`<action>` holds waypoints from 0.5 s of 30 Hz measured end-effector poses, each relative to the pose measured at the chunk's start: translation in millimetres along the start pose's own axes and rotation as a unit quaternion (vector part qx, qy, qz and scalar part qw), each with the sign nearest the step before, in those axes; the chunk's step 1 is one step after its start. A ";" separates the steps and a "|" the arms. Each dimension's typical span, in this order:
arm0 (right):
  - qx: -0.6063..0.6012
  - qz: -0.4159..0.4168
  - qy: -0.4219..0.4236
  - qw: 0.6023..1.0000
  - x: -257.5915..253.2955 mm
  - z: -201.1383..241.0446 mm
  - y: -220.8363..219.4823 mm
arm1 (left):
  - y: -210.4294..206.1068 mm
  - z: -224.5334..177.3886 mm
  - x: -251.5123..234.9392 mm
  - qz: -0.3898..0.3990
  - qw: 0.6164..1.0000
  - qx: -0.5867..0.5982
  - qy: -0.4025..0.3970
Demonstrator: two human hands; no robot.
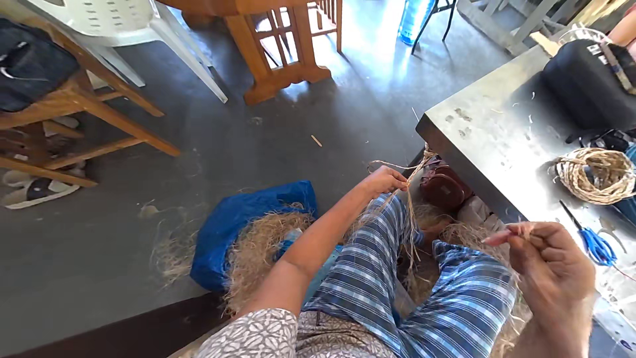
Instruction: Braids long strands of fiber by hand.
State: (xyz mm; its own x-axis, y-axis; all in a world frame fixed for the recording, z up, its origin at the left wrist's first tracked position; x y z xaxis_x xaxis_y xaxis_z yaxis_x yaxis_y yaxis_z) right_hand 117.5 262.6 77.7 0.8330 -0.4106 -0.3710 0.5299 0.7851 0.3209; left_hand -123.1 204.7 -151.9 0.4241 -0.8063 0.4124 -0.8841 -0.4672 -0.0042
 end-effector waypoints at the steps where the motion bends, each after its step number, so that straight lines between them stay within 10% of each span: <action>1: -0.009 0.007 -0.003 1.000 -7.1 -6.8 -7.0 | -0.1 0.6 -0.4 0.001 1.000 0.002 -0.003; 15: -0.130 -0.128 -0.293 0.939 -33.7 -203.4 -90.4 | -6.6 0.0 0.1 0.019 0.998 0.060 -0.020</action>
State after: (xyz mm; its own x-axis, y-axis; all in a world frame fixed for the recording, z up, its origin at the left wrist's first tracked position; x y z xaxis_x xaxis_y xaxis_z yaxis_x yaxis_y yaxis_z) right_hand 9.1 299.7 -116.1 0.6684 -0.7265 0.1597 0.7317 0.6807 0.0345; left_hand -117.2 207.7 -151.9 0.3998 -0.8369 0.3740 -0.8708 -0.4741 -0.1301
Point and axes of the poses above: each hand's wrist, its own x-axis away from the middle knuckle, its own y-axis out of the back of the hand, z = x × y, the point moved 10 cm from there along -x, towards the middle knuckle, and after that the axes turned 8 degrees about -x, right-handed, at the moved point
